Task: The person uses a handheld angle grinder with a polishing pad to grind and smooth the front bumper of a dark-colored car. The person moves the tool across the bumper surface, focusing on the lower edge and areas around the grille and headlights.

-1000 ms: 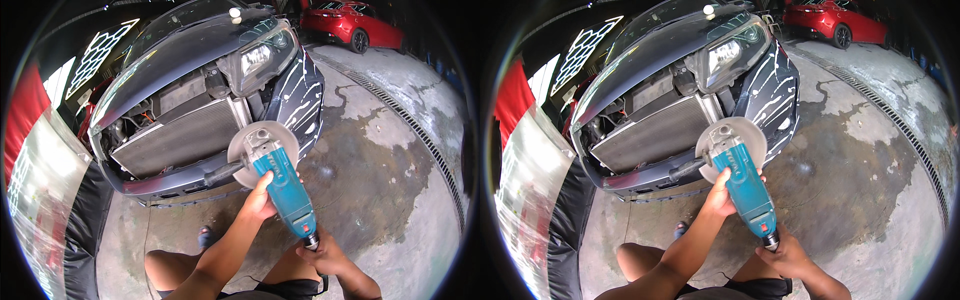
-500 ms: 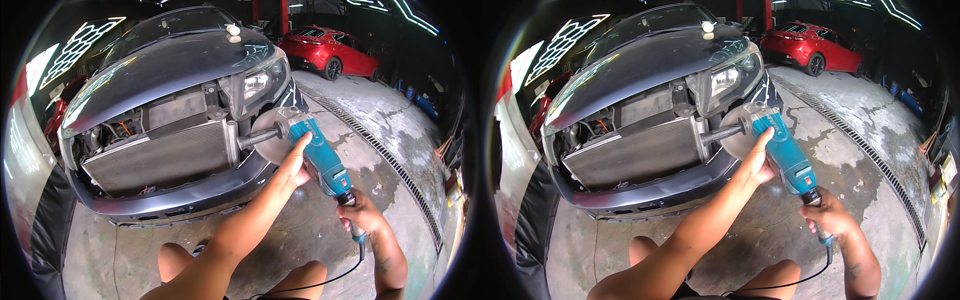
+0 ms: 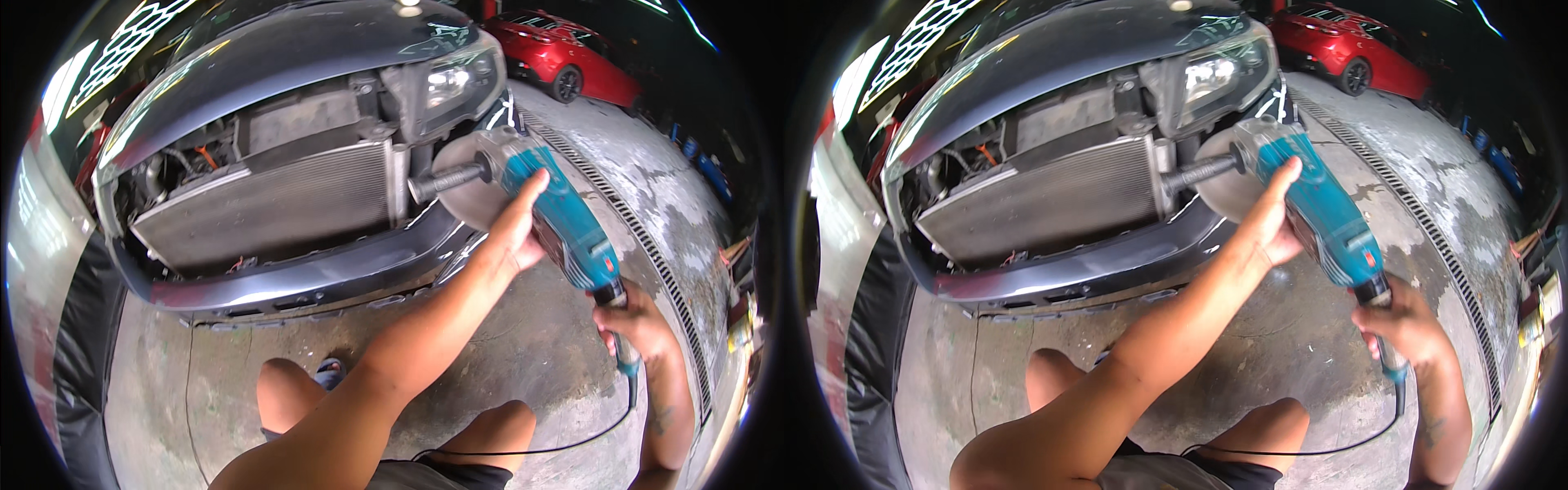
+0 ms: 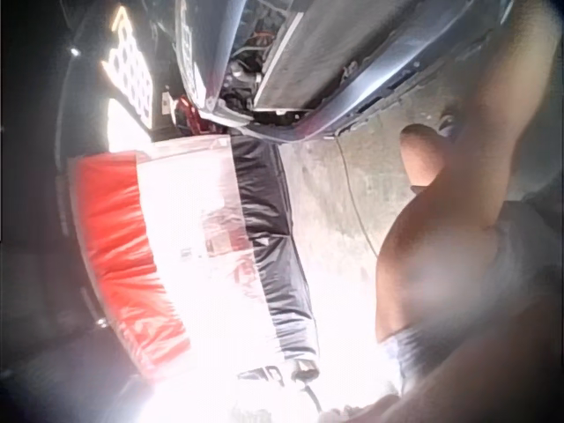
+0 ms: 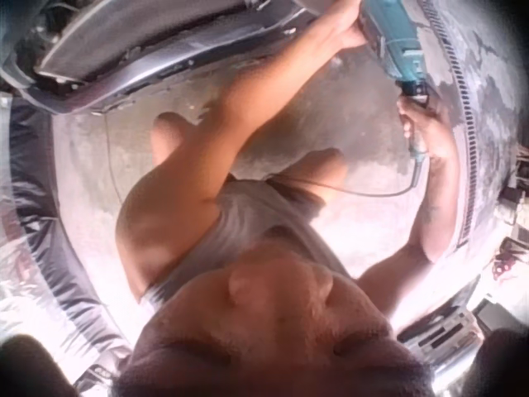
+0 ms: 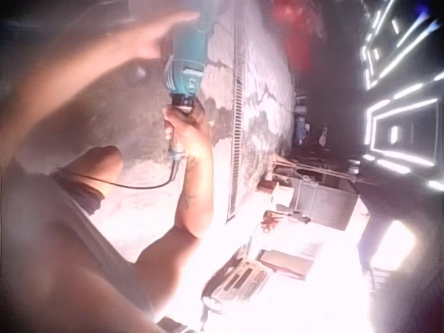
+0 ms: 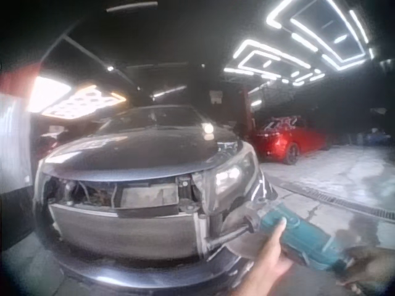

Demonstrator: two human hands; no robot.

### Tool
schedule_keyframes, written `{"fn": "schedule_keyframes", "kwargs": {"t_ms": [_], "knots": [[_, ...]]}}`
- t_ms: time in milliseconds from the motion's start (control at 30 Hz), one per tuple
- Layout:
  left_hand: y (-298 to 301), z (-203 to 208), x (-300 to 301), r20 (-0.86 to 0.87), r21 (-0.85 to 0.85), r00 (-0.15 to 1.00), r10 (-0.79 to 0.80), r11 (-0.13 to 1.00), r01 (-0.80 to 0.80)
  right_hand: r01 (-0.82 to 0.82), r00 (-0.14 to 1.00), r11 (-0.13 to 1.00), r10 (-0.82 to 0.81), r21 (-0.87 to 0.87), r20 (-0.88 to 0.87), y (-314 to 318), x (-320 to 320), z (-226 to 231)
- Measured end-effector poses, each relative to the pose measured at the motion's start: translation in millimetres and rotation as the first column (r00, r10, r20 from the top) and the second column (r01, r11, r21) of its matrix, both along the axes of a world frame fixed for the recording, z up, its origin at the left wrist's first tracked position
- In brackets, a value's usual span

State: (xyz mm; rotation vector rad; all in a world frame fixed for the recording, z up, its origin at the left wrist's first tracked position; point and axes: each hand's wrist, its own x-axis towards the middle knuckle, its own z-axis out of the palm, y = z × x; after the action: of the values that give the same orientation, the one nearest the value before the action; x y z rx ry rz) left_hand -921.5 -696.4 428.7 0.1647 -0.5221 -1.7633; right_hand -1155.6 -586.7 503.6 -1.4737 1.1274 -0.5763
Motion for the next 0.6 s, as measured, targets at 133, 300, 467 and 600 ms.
{"fn": "schedule_keyframes", "kwargs": {"t_ms": [133, 300, 467, 600], "knots": [[55.1, -34.8, 11.5, -0.045, 0.056, 0.999, 0.013, 0.998, -0.011, -0.09, 0.995, 0.994, 0.093, 0.062, -0.041, 34.3, -2.8, -23.6], [141.9, -78.0, 40.9, 0.027, 0.208, 0.997, 0.066, 0.976, -0.071, -0.286, 0.955, 0.937, 0.296, 0.202, -0.023, 69.9, 0.3, -87.6], [198.0, -74.3, 53.3, 0.171, 0.275, 0.969, 0.179, 0.936, -0.221, -0.397, 0.918, 0.869, 0.366, 0.297, 0.155, 95.7, 18.2, -95.8], [167.5, -56.1, 48.5, 0.104, 0.239, 0.987, 0.121, 0.961, -0.143, -0.313, 0.948, 0.917, 0.317, 0.249, 0.022, 88.6, 21.6, -60.7]]}}
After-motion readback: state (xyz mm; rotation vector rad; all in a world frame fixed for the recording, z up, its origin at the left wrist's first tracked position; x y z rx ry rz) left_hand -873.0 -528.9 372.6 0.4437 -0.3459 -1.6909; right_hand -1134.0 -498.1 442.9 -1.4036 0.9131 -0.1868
